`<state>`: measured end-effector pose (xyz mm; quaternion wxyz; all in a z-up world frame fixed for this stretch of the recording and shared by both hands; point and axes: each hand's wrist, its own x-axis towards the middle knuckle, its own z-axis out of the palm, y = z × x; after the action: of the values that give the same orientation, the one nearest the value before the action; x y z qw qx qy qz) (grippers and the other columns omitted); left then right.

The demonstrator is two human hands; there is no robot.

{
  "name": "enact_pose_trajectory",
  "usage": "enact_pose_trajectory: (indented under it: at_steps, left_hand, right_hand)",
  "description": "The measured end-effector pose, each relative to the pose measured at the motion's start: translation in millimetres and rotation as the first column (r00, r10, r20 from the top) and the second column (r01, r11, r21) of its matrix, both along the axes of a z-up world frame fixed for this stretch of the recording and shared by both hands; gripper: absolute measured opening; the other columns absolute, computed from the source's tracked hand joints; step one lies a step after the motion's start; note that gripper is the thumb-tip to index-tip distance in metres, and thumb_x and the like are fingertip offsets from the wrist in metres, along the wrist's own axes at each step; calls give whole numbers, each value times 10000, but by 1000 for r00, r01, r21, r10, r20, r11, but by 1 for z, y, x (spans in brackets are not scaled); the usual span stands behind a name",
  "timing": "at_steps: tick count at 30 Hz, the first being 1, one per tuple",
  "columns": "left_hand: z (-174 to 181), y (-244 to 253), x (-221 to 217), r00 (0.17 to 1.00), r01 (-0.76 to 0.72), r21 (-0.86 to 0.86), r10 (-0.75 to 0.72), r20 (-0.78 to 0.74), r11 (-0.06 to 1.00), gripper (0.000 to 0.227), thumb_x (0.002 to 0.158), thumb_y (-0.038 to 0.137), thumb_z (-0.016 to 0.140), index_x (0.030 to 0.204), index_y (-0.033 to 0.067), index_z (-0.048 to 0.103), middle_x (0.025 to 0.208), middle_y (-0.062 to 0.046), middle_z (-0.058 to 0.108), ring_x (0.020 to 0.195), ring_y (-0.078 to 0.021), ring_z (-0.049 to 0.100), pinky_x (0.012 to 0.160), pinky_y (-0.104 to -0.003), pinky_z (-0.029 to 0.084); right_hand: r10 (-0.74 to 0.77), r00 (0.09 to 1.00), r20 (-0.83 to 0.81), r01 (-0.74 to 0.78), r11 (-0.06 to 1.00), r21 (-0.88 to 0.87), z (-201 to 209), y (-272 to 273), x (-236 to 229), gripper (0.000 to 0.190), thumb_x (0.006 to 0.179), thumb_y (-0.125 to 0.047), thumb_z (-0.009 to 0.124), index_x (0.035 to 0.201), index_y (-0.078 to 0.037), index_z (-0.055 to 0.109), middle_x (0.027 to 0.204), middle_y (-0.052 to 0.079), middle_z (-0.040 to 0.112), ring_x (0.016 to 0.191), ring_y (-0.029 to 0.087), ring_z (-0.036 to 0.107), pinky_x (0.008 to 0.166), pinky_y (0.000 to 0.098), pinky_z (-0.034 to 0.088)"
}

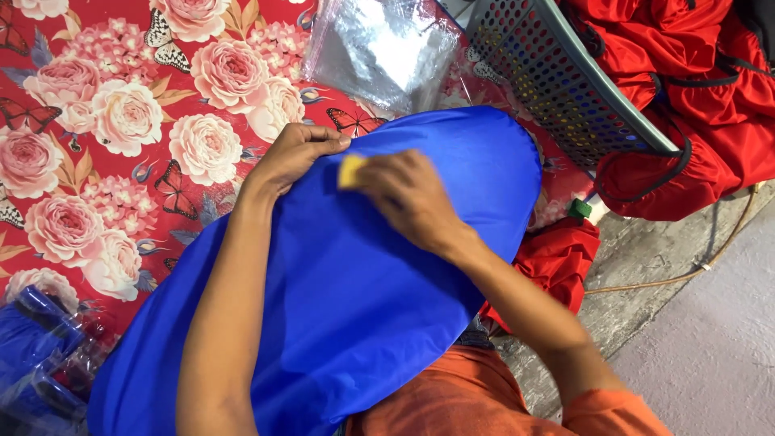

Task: Cleaning a blue fabric seat cover using a sponge and trimming excess material with scissors

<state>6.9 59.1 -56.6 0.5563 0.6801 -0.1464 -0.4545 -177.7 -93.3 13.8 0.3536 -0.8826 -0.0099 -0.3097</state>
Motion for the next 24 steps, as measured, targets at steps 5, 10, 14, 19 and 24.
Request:
enact_pose_trajectory:
  at_steps: [5,10,14,19,24]
  left_hand:
    - [-10,2,-1,1000,-19,-35,19,-9,999,227,869,166,778,1069,60,784,824,-55,695,715,-118,690,582,-259,593]
    - [20,-5,-4,998,-1,-30,0,-55,1000,261,890,84,727,1148,52,743,869,-64,718,707,-94,674,599,-207,563]
    - [16,-5,-2,992,-8,2,8,-128,1000,295,880,18,691,1168,79,714,1016,-115,744,749,-107,658,652,-194,532]
    - [-8,-5,0,996,-5,-36,2,-93,999,343,898,64,715,1240,48,690,895,-80,706,763,-129,701,658,-236,599]
    - [-10,-1,-1,999,6,-95,-11,-53,995,348,897,121,761,1230,47,695,817,-43,679,718,-107,707,590,-243,625]
  right_hand:
    - [187,980,-63,-195,969,-151,4,-31,29,125,886,51,654,919,-40,733,923,179,702,861,402,645,776,469,502]
    - [-265,891,-367,40,853,-520,-82,-163,34,90,824,31,671,834,9,757,734,222,667,596,334,632,503,412,502]
    - [-366,900,-238,207,838,-506,-24,-136,40,126,876,23,724,924,-50,815,895,163,717,776,276,572,676,385,498]
    - [240,967,-87,-248,964,-95,17,-44,35,180,808,136,699,905,-8,747,1002,144,717,930,318,654,784,405,570]
    - [185,969,-163,-212,963,-167,-30,-80,30,148,772,45,718,839,-85,742,945,130,672,923,353,635,817,440,495]
